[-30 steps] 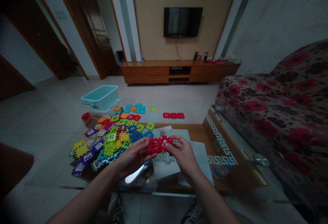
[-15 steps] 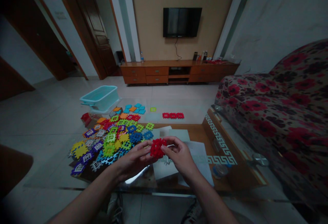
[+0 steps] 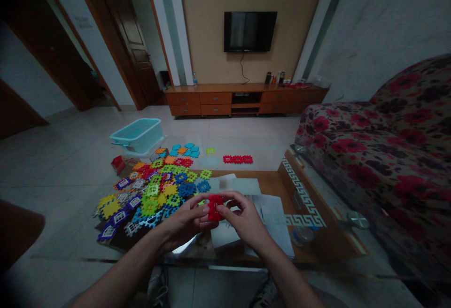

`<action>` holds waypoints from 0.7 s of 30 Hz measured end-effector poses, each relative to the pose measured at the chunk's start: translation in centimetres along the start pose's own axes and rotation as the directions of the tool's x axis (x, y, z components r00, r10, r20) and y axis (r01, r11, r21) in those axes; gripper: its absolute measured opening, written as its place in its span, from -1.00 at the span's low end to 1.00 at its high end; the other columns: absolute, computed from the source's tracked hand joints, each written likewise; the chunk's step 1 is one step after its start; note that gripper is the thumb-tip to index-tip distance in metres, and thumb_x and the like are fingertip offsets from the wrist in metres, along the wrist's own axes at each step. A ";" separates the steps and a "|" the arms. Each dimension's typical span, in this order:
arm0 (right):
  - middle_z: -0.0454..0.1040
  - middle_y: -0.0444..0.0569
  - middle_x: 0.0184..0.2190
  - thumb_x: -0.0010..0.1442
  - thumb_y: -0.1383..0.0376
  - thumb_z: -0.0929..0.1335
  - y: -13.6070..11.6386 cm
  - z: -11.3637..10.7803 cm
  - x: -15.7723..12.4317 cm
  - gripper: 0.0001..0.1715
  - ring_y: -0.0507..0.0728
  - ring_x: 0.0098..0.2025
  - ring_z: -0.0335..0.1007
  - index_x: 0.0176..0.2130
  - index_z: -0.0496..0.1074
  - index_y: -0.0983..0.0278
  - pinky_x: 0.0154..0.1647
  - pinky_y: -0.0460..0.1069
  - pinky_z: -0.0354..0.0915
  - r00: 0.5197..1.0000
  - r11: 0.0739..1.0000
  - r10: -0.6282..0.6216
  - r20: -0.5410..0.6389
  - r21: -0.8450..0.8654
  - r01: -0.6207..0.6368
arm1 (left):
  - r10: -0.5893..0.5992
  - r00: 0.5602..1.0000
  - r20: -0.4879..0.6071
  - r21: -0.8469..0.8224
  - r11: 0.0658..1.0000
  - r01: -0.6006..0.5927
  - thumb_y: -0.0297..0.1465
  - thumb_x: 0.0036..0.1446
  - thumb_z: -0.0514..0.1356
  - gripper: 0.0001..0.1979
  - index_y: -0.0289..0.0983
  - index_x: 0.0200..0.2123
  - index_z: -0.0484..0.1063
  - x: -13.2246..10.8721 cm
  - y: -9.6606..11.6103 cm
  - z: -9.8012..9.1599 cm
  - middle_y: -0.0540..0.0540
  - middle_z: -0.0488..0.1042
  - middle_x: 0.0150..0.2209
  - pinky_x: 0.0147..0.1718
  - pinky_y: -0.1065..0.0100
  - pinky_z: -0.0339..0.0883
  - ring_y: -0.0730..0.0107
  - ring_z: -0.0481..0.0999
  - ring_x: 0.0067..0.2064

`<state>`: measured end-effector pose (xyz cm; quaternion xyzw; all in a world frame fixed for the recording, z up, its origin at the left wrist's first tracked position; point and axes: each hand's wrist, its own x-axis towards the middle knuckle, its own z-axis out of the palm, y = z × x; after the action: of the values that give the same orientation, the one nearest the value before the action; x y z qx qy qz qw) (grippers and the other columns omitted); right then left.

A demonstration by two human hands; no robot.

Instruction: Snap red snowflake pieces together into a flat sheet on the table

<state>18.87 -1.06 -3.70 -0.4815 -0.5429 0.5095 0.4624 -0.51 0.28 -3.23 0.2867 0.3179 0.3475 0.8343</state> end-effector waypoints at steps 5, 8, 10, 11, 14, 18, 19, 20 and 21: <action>0.48 0.01 -0.07 0.19 0.11 0.41 -0.1 0.1 -0.4 -0.63 0.13 -0.16 0.45 -0.03 0.52 0.18 -0.26 -0.01 0.41 0.997 0.990 -0.054 0.050 -0.129 0.060 | -0.014 1.000 -0.024 0.003 1.000 0.015 -0.42 -0.06 0.46 -0.47 -0.25 -0.02 0.36 0.2 -0.2 -0.2 -0.20 0.56 -0.11 -0.11 0.20 0.44 0.22 0.62 -0.18; 0.43 0.04 0.02 0.22 0.13 0.39 -0.5 0.2 -0.8 -0.57 0.17 -0.03 0.43 0.06 0.47 0.15 -0.15 0.02 0.41 0.992 0.977 -0.110 0.057 -0.175 0.119 | -0.013 0.999 -0.044 -0.002 1.000 0.013 -0.42 -0.04 0.44 -0.50 -0.25 -0.04 0.35 0.4 -0.2 -0.3 -0.18 0.56 -0.13 -0.14 0.23 0.44 0.28 0.61 -0.23; 0.41 0.05 0.08 0.16 0.17 0.44 -0.8 0.3 -1.0 -0.46 0.20 0.05 0.39 0.13 0.42 0.12 -0.06 0.05 0.39 0.982 0.956 -0.170 0.078 -0.229 0.184 | -0.006 0.998 -0.062 0.003 1.000 0.006 -0.42 -0.05 0.44 -0.49 -0.26 -0.04 0.34 0.5 -0.3 -0.3 -0.19 0.57 -0.15 -0.16 0.24 0.44 0.29 0.61 -0.26; 0.40 0.05 0.10 0.11 0.19 0.47 -0.9 0.4 -1.1 -0.40 0.22 0.06 0.38 0.14 0.40 0.11 -0.04 0.07 0.38 0.976 0.940 -0.201 0.088 -0.264 0.217 | 0.000 0.997 -0.071 0.011 1.000 0.001 -0.42 -0.06 0.44 -0.48 -0.27 -0.04 0.34 0.5 -0.3 -0.3 -0.20 0.57 -0.16 -0.19 0.25 0.44 0.29 0.61 -0.27; 0.43 0.05 0.07 0.02 0.24 0.52 -0.9 0.5 -1.2 -0.32 0.24 0.06 0.38 0.14 0.40 0.11 0.00 0.11 0.36 0.957 0.887 -0.275 0.096 -0.358 0.291 | 0.015 0.996 -0.084 0.041 0.999 -0.011 -0.39 -0.08 0.46 -0.45 -0.28 -0.04 0.33 0.5 -0.4 -0.2 -0.21 0.58 -0.19 -0.26 0.30 0.44 0.27 0.61 -0.27; 0.48 0.01 0.00 0.03 0.37 0.47 -0.6 0.5 -1.0 -0.41 0.22 0.02 0.41 0.07 0.43 0.11 0.00 0.10 0.35 0.935 0.852 -0.338 0.109 -0.387 0.353 | 0.020 0.997 -0.074 0.074 0.997 -0.015 -0.39 -0.11 0.48 -0.43 -0.30 -0.05 0.33 0.4 -0.3 0.0 -0.20 0.58 -0.23 -0.22 0.28 0.44 0.26 0.61 -0.26; 0.48 0.01 -0.02 0.02 0.40 0.45 -0.5 0.4 -1.0 -0.42 0.22 0.01 0.42 0.06 0.44 0.11 -0.01 0.10 0.36 0.932 0.848 -0.347 0.108 -0.388 0.361 | 0.020 0.997 -0.073 0.079 0.997 -0.014 -0.39 -0.11 0.49 -0.43 -0.30 -0.05 0.33 0.4 -0.3 0.0 -0.21 0.58 -0.23 -0.21 0.26 0.44 0.25 0.61 -0.25; 0.48 0.00 -0.02 0.02 0.41 0.44 -0.5 0.4 -1.0 -0.42 0.22 0.01 0.42 0.05 0.44 0.11 -0.01 0.09 0.36 0.930 0.845 -0.353 0.105 -0.392 0.365 | 0.019 0.997 -0.073 0.082 0.997 -0.013 -0.38 -0.10 0.49 -0.43 -0.30 -0.04 0.33 0.5 -0.3 0.0 -0.22 0.58 -0.23 -0.19 0.24 0.44 0.25 0.61 -0.25; 0.49 0.00 -0.02 0.01 0.42 0.44 -0.5 0.4 -1.0 -0.42 0.21 0.01 0.42 0.05 0.44 0.11 -0.02 0.08 0.36 0.928 0.841 -0.358 0.101 -0.397 0.368 | 0.018 0.997 -0.073 0.084 0.996 -0.011 -0.37 -0.10 0.49 -0.43 -0.30 -0.05 0.33 0.5 -0.3 0.0 -0.23 0.58 -0.22 -0.17 0.23 0.44 0.25 0.62 -0.25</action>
<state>18.57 -2.11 -3.25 -0.4502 -0.7238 0.2933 0.4329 -0.12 0.46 -3.62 0.3106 0.3608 0.3503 0.8066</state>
